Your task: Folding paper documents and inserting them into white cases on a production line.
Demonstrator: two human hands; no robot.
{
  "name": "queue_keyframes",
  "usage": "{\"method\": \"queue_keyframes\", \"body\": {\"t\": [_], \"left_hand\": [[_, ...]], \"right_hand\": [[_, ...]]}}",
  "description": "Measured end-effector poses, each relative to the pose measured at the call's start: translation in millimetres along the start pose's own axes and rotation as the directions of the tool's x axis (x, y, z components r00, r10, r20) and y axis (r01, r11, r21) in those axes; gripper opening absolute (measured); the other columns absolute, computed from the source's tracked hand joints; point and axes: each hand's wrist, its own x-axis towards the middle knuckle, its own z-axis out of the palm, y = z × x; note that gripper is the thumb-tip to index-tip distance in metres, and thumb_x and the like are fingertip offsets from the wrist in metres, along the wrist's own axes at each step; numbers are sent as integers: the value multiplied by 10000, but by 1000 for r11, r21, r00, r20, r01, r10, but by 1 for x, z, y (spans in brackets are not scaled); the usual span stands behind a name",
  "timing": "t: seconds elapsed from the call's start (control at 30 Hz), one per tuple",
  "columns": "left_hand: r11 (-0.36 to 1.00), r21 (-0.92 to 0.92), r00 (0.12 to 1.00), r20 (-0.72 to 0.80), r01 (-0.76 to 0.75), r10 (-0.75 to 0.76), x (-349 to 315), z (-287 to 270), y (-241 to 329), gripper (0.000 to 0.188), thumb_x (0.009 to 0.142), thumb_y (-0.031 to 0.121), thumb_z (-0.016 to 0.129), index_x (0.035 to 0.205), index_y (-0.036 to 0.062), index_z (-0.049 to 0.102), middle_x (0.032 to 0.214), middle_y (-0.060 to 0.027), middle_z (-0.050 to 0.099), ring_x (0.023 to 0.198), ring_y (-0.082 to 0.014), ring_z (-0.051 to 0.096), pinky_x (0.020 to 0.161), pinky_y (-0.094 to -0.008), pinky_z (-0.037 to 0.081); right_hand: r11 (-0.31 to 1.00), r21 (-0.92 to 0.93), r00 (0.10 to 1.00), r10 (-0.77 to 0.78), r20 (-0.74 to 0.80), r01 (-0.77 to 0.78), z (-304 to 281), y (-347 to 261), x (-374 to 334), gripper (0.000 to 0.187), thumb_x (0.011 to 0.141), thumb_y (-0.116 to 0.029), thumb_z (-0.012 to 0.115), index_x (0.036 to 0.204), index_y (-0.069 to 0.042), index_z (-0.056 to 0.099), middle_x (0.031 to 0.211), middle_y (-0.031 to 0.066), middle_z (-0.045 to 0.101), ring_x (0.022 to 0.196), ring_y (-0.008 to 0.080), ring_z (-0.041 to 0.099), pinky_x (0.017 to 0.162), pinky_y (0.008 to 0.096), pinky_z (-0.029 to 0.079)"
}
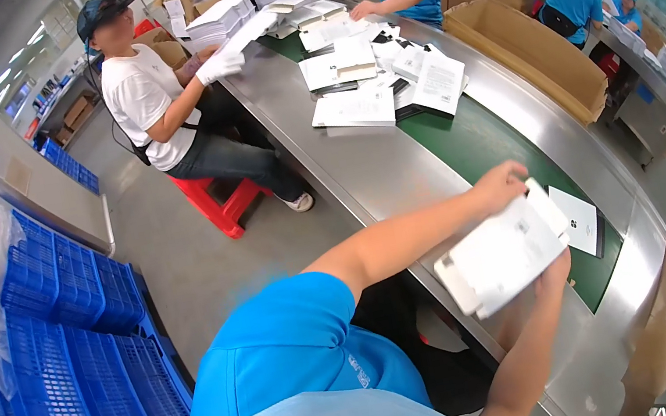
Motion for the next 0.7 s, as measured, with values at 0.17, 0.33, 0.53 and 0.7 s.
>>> {"method": "queue_keyframes", "body": {"t": [0.17, 0.33, 0.53, 0.7], "left_hand": [[979, 192, 995, -79, 74, -60, -4, 13, -29, 201, 849, 105, 743, 1016, 8, 686, 874, -126, 707, 805, -220, 678, 730, -353, 539], [958, 270, 992, -108, 97, -70, 11, 8, -43, 195, 793, 147, 777, 915, 6, 716, 836, -130, 723, 773, -226, 690, 710, -355, 549], [949, 267, 975, 99, 164, -197, -4, 11, -52, 212, 776, 196, 796, 872, 17, 738, 874, -132, 742, 787, -197, 695, 722, -343, 556], [910, 56, 816, 424, 410, -394, -6, -6, -37, 312, 857, 228, 773, 1073, 6, 745, 1010, -151, 746, 905, -190, 695, 807, -345, 554]], "right_hand": [[999, 14, 986, -43, -163, 45, -15, 5, 13, 408, 1035, -264, 532, 1373, -36, 546, 1221, 126, 655, 1089, 238, 648, 938, 368, 545], [120, -948, 675, -728, 117, 294, -26, -1, 16, 448, 932, -282, 683, 1324, -77, 612, 1065, 97, 661, 1011, 249, 605, 874, 404, 495], [159, -965, 960, -223, 172, 210, 28, 17, -4, 314, 918, -317, 725, 961, -24, 622, 745, 71, 546, 693, 223, 536, 667, 370, 454], [243, -952, 983, -46, 178, 184, 17, 14, -1, 425, 936, -356, 725, 780, -34, 496, 713, 44, 473, 683, 153, 425, 635, 343, 411]]}}
